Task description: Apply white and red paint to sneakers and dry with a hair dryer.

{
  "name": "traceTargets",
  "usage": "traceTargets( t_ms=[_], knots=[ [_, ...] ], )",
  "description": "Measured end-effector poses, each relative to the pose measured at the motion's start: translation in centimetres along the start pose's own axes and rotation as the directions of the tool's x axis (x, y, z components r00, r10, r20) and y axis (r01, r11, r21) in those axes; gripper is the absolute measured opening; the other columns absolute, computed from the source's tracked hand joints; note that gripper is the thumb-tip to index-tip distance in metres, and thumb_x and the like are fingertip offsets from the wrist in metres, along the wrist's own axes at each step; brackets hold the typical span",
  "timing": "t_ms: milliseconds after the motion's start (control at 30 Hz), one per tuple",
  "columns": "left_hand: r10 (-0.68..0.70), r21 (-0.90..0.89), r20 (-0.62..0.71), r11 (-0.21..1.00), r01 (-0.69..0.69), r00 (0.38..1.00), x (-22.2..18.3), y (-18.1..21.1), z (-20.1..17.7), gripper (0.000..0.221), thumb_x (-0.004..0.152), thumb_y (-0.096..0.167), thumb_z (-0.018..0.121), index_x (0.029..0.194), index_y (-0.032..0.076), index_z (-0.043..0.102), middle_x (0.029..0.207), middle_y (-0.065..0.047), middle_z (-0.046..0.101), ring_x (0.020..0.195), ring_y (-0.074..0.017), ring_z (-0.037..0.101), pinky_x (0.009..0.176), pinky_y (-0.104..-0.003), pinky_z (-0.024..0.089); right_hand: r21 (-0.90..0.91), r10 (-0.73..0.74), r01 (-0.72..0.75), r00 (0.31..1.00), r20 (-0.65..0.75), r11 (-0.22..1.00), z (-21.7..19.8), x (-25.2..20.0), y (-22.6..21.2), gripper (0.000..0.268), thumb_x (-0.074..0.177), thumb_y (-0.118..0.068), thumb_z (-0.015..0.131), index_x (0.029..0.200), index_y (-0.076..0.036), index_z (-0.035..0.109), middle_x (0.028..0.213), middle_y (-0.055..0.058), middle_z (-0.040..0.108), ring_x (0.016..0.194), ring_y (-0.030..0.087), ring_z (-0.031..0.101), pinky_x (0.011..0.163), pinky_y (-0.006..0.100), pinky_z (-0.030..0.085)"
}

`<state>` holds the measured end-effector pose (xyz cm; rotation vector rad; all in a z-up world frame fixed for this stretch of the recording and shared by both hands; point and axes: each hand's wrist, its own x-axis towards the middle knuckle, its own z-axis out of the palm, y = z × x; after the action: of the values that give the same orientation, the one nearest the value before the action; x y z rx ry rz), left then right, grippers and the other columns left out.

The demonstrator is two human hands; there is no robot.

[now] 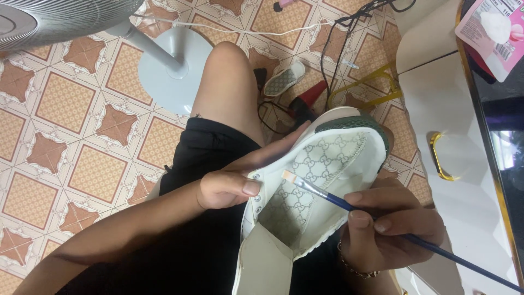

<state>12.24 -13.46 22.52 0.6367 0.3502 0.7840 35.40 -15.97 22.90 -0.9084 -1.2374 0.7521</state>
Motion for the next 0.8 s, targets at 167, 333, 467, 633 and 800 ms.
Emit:
traceTargets(
  t_ms=[167,333,467,633,800],
  knots=[
    [0.023,0.056,0.002,0.998,-0.023,1.0,-0.1,-0.1,-0.2,0.125,0.081,0.051,0.07,0.171,0.0,-0.001,0.183,-0.02,0.003,0.17,-0.0298,0.01,0.138,-0.042,0.008,-0.081,-0.01,0.013,0.999,0.042,0.997,0.0,0.2,-0.1,0.03,0.092,-0.005,0.073,0.101,-0.011,0.045,0.087,0.019,0.071,0.057,0.009,0.058,0.06,0.022,0.044],
    [0.033,0.119,0.003,0.992,-0.033,0.999,-0.3,0.1,-0.3,0.124,0.083,0.054,0.068,0.171,-0.001,-0.001,0.184,-0.021,0.003,0.172,-0.0299,0.008,0.139,-0.043,0.006,-0.042,0.003,-0.002,1.0,0.029,0.999,0.0,0.2,0.3,0.03,0.102,-0.005,0.076,0.106,-0.009,0.047,0.09,0.02,0.072,0.066,0.012,0.065,0.065,0.021,0.048],
    [0.033,0.123,0.017,0.992,-0.035,0.999,-0.3,0.0,-0.4,0.124,0.084,0.054,0.069,0.171,-0.001,-0.001,0.184,-0.02,0.002,0.173,-0.0292,0.005,0.14,-0.043,0.004,-0.028,0.004,-0.003,1.0,0.028,1.0,-0.2,0.3,-0.5,0.032,0.098,-0.007,0.078,0.104,-0.011,0.047,0.088,0.018,0.072,0.065,0.012,0.064,0.065,0.021,0.05],
    [0.021,0.101,0.031,0.995,-0.024,0.999,-0.2,0.0,-0.4,0.125,0.085,0.054,0.07,0.171,-0.001,-0.001,0.184,-0.02,0.002,0.173,-0.029,0.005,0.14,-0.043,0.004,-0.189,0.006,0.011,0.996,0.093,0.982,-0.3,0.1,-0.4,0.033,0.092,-0.008,0.078,0.101,-0.012,0.045,0.083,0.017,0.071,0.062,0.013,0.062,0.064,0.022,0.048],
    [0.03,0.104,0.038,0.994,-0.034,0.999,-0.3,0.0,-0.4,0.123,0.087,0.053,0.07,0.172,0.0,-0.001,0.184,-0.02,0.003,0.173,-0.0284,0.005,0.141,-0.043,0.003,-0.052,-0.03,0.032,0.999,0.039,0.998,-1.0,0.1,-0.5,0.032,0.1,-0.009,0.08,0.107,-0.013,0.049,0.09,0.016,0.074,0.068,0.013,0.065,0.066,0.02,0.052]
  ],
)
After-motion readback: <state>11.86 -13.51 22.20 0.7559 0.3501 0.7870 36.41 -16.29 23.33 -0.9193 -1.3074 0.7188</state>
